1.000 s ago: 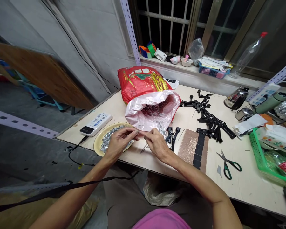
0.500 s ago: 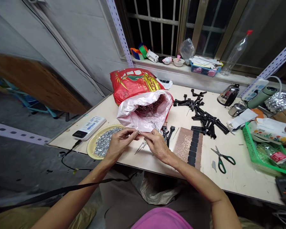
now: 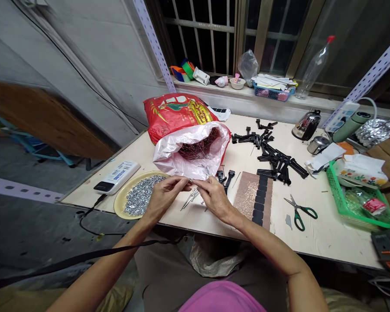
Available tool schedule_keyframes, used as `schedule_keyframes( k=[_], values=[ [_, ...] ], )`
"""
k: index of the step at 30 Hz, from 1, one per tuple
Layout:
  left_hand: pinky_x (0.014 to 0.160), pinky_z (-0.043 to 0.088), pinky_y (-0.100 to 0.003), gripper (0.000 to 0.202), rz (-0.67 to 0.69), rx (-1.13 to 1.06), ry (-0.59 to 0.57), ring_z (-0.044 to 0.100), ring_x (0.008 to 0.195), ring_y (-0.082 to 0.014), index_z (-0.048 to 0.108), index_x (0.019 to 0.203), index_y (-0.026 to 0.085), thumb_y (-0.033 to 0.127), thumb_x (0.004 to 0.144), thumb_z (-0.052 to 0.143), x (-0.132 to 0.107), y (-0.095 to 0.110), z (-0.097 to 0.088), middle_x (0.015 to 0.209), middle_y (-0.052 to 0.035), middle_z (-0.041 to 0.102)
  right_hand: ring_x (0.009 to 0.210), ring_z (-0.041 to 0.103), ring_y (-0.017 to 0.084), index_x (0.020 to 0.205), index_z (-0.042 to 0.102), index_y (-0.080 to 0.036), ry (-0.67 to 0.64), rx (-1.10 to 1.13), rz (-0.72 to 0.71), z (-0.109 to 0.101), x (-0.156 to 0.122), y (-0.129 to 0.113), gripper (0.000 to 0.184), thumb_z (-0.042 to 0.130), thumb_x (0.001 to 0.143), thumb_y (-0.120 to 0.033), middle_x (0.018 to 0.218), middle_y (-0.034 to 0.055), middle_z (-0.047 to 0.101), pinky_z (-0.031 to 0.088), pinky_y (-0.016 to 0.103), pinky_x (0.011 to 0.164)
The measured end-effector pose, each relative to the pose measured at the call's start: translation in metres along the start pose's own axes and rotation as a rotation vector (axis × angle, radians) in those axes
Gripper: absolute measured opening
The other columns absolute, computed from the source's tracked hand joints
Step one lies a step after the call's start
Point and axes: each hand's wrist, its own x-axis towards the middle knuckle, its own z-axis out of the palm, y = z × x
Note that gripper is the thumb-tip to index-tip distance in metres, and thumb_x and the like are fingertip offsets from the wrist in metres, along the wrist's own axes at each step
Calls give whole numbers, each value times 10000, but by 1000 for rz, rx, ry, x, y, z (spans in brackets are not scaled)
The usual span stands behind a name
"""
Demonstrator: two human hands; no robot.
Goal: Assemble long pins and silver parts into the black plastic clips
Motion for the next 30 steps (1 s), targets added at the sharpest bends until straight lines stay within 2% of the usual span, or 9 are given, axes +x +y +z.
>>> schedule_keyframes(
  k=[4,9,13,15,21,24,27,30],
  values=[
    [607,557,-269,362,-158,-185,-70,629,563,-134,651,657,154,495,599,757,4,-4,3,600,-3,646,720,488,136,1165,658,-263,-21,-20,9,-4,-3,-2,325,489,913,-145,754,11,489,447,253,674],
    [595,566,-260,416,-371,-372,-136,566,514,-87,638,648,141,442,461,856,8,-10,8,577,22,611,733,516,138,1105,682,-225,-81,-115,35,-11,-6,-2,272,507,909,-152,761,17,506,447,248,671],
    [591,565,-228,346,-557,-476,-239,538,512,-65,638,655,146,322,469,870,11,-16,7,630,7,619,781,563,140,1067,673,-201,-85,-192,64,-15,-8,1,220,522,908,-178,833,31,561,460,248,704],
    [589,564,-223,283,-604,-505,-290,534,516,-68,631,643,157,278,509,849,13,-20,6,636,2,605,795,576,138,1056,668,-212,-94,-221,56,-16,-9,1,208,514,916,-197,855,32,575,463,242,710],
    [556,552,-255,237,-603,-536,-365,558,579,-117,627,636,184,307,560,815,16,-28,1,640,-17,570,791,586,134,1064,661,-209,-95,-250,-7,-16,-9,3,227,470,945,-235,862,40,581,466,227,686],
    [566,556,-270,261,-574,-493,-356,560,572,-118,609,640,187,338,567,809,14,-28,3,638,-11,568,769,579,124,1078,659,-218,-109,-295,-34,-16,-8,4,249,444,958,-253,865,39,579,451,210,643],
    [593,567,-274,339,-484,-435,-223,560,538,-98,598,693,172,404,561,807,4,-25,10,631,9,590,751,574,118,1077,664,-221,-105,-378,-29,-16,-8,5,258,437,961,-263,864,39,580,426,198,600],
    [619,567,-281,398,-303,-290,-46,602,555,-112,616,773,153,500,625,743,-7,-23,18,651,7,632,750,575,117,1071,669,-214,-107,-433,-31,-17,-8,5,257,441,960,-254,868,43,588,413,196,595]
  ],
)
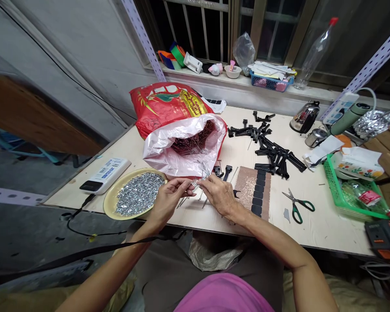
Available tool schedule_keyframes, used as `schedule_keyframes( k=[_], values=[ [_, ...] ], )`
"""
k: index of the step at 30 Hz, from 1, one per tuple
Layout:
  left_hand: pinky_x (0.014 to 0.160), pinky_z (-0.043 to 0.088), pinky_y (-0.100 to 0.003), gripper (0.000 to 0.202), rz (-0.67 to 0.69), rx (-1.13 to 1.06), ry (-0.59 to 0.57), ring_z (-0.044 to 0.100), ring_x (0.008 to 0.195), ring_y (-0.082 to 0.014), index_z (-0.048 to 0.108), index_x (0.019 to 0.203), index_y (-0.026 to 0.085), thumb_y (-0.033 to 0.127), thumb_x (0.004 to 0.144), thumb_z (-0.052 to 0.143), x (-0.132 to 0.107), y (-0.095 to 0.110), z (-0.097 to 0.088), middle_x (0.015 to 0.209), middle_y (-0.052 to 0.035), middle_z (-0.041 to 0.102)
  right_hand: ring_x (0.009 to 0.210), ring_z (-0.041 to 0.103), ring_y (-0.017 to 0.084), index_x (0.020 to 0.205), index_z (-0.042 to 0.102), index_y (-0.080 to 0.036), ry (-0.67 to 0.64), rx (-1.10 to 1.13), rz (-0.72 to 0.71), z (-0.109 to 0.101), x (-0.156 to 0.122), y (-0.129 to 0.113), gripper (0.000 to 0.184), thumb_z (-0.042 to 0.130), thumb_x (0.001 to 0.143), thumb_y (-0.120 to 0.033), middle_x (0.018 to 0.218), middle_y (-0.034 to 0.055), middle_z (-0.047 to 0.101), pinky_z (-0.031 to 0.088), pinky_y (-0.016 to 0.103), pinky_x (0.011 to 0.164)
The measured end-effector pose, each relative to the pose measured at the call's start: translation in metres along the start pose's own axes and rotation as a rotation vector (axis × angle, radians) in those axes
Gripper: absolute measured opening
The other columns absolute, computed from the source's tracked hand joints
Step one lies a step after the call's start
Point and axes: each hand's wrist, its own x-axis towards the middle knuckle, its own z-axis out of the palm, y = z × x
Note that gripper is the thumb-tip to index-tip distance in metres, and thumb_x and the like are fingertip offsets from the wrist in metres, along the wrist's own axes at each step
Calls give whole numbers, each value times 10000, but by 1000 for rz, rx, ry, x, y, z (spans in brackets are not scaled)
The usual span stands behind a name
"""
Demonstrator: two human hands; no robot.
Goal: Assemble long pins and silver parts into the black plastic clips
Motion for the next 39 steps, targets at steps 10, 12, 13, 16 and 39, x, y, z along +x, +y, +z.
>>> schedule_keyframes(
  k=[10,12,13,16,39],
  values=[
    [514,509,-244,430,203,206,59,593,478,-119,613,793,172,597,774,551,-7,-15,7,601,16,616,766,585,119,1066,671,-224,-30,84,40,2,-1,-1,231,475,946,-243,861,36,592,423,196,622],
    [498,499,-242,441,235,221,70,577,460,-114,609,822,180,607,806,499,-8,-20,9,605,16,613,766,591,121,1054,673,-227,-29,158,63,3,-2,-2,212,498,934,-231,852,30,593,440,206,648],
    [511,502,-243,434,274,252,97,582,476,-117,616,845,186,602,814,493,-9,-22,10,624,10,622,767,592,124,1046,674,-228,-25,188,74,3,-3,-3,205,507,928,-224,845,27,593,448,213,664],
    [604,519,-260,392,424,377,183,610,562,-133,648,876,209,575,806,527,-9,-28,10,710,-19,661,771,592,133,1022,680,-219,-13,237,109,5,-5,-6,193,520,915,-200,840,29,600,459,236,695],
    [534,522,-230,473,-95,-167,55,593,468,-94,634,718,130,511,493,799,-1,-12,13,571,7,659,773,597,130,1022,635,-204,-101,25,253,-2,-7,-17,208,446,954,-259,905,37,625,386,212,607]
  ],
)
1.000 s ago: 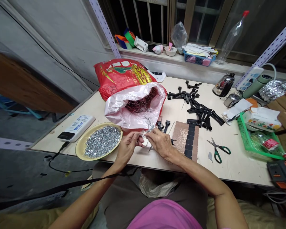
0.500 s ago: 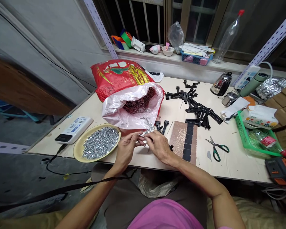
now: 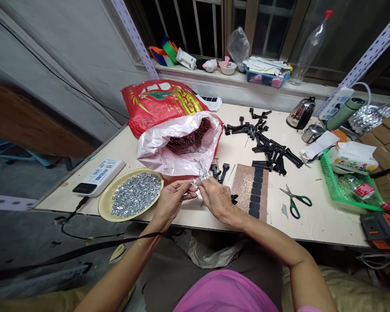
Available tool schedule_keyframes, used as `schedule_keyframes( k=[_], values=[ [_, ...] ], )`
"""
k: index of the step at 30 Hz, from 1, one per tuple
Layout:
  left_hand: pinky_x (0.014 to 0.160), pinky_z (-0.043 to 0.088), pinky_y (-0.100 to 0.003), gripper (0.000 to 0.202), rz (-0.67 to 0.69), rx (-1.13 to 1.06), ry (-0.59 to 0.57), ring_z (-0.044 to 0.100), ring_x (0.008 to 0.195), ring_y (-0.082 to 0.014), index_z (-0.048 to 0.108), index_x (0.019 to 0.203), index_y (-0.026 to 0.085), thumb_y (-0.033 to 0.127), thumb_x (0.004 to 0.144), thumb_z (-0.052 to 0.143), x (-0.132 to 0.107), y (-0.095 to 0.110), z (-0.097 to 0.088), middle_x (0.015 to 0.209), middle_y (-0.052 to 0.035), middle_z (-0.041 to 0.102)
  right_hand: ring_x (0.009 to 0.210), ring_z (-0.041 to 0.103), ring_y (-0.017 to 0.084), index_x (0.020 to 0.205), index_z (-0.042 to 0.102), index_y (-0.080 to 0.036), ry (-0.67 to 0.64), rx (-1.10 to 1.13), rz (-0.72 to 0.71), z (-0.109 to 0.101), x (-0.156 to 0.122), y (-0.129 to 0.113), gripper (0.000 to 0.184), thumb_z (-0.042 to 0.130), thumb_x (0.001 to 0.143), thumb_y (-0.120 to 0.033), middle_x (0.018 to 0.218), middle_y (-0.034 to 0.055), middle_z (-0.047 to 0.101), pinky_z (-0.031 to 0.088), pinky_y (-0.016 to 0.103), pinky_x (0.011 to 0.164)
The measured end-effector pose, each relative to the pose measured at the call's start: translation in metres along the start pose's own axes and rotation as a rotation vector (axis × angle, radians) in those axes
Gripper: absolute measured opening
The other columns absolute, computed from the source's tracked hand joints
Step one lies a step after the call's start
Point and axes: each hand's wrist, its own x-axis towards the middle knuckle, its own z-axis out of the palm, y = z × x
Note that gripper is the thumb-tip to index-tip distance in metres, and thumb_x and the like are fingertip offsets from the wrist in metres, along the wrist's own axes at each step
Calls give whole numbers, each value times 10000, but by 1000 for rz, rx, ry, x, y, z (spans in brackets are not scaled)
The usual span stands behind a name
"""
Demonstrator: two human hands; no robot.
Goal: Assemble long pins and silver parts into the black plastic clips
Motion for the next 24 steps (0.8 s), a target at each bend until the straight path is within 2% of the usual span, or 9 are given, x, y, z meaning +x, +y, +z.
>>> schedule_keyframes(
  k=[4,8,12,15,18,24],
  values=[
    [532,520,-234,460,12,26,4,603,475,-102,633,722,130,506,511,795,0,-1,-2,581,-7,674,778,593,131,1021,636,-206,-7,1,-18,1,2,3,212,440,959,-258,904,36,621,385,214,618],
    [519,522,-239,513,-67,9,-42,599,456,-104,633,728,132,526,453,814,2,-1,-6,563,4,666,726,586,120,1036,640,-207,-20,-97,-52,1,2,2,239,422,971,-281,894,40,616,344,214,564],
    [526,525,-240,506,-62,27,-35,596,455,-102,623,699,136,526,445,820,3,1,-8,557,6,663,729,587,122,1001,645,-193,0,-206,-123,3,2,2,248,410,976,-266,867,45,621,328,221,555],
    [522,527,-248,491,-74,67,-65,599,462,-110,618,676,135,529,458,816,4,0,-9,561,0,661,748,588,131,964,648,-185,29,-263,-178,6,1,6,240,417,973,-254,843,48,627,340,227,580],
    [518,525,-249,503,-85,63,-91,598,465,-111,618,682,136,548,463,807,4,-2,-8,574,-6,666,712,575,124,934,649,-185,68,-280,-172,9,1,9,251,414,977,-264,798,38,621,335,229,578],
    [536,526,-243,476,-27,131,-85,603,472,-111,627,673,136,543,494,798,2,1,-8,572,-7,665,694,555,129,885,645,-192,141,-347,-227,14,-1,12,223,441,968,-228,760,28,620,322,243,587]
  ],
)
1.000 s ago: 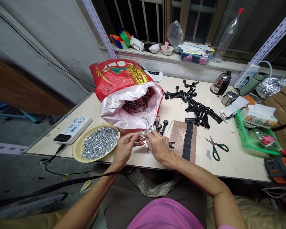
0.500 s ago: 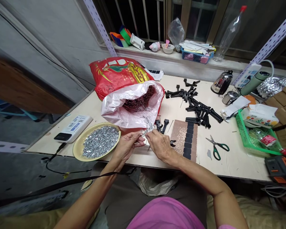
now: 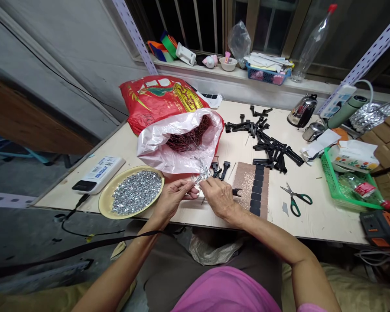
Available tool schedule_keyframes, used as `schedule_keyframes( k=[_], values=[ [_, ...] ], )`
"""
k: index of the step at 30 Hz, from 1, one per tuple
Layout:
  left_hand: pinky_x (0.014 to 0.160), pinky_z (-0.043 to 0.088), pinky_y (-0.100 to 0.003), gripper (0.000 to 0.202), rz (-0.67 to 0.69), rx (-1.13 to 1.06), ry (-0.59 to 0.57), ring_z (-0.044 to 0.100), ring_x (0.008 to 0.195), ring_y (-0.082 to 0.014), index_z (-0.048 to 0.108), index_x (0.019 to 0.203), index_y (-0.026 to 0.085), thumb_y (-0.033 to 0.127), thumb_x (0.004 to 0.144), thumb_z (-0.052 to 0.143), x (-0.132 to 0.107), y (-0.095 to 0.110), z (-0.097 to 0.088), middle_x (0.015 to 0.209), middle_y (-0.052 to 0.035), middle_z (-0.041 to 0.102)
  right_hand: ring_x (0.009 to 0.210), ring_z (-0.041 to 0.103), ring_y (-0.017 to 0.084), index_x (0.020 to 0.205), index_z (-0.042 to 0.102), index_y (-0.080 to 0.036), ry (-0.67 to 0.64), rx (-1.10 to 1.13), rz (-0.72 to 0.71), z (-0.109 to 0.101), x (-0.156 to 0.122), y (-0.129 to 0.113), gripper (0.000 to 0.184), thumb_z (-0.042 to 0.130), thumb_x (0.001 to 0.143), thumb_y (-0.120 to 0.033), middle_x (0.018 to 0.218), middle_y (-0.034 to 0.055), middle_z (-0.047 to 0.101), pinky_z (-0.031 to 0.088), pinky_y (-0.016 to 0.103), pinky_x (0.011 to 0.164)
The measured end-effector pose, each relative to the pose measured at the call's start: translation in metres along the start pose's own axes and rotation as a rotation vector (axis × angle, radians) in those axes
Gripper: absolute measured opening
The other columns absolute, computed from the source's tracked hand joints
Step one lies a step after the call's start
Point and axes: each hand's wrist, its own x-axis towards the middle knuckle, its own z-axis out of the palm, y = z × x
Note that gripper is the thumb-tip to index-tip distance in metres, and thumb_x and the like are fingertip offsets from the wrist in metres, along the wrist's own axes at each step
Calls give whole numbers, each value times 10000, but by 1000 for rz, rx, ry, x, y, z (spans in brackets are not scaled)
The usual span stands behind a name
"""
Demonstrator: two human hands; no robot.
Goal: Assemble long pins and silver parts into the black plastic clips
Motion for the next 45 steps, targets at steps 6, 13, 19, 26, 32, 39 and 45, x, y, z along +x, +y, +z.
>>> schedule_keyframes(
  k=[6,13,19,26,32,39,45],
  values=[
    [533,530,-259,486,-29,56,-35,598,465,-120,618,636,143,577,492,783,0,2,-2,572,-19,665,697,553,132,885,628,-178,-37,20,11,1,0,1,247,414,980,-261,753,32,620,325,242,587],
    [536,528,-262,487,-32,97,-54,611,481,-130,631,657,141,586,511,767,-1,1,-2,591,-29,676,767,565,137,914,603,-172,-112,77,-9,-1,1,2,174,443,963,-220,848,47,615,364,231,626],
    [523,520,-258,485,-23,110,-52,617,480,-139,633,655,148,590,507,767,-2,3,-1,574,-26,673,737,564,135,946,581,-162,-170,197,72,-1,1,2,162,455,957,-264,879,49,600,382,228,598],
    [519,513,-259,469,-42,114,-67,612,473,-141,640,657,151,582,521,766,-1,0,-2,588,-45,682,766,566,143,936,582,-178,-123,260,58,4,-1,2,163,423,941,-143,857,45,599,415,236,655],
    [528,523,-262,487,-39,103,-103,608,475,-139,628,687,148,593,537,756,-1,1,0,558,-27,664,864,574,140,1042,555,-168,-120,563,122,-1,4,3,160,486,929,-257,977,55,576,461,257,765],
    [526,524,-258,528,-19,115,-3,600,471,-128,603,701,152,623,514,751,4,6,-3,571,-22,666,838,560,150,1100,575,-204,-142,307,98,0,-8,11,214,459,924,-171,977,53,582,433,255,729],
    [529,518,-263,509,-9,120,0,593,469,-126,591,669,157,627,530,728,-3,8,14,571,-18,653,801,539,175,931,655,-225,-28,-20,132,-4,-9,6,226,431,955,-208,890,64,640,360,303,721]
  ],
)
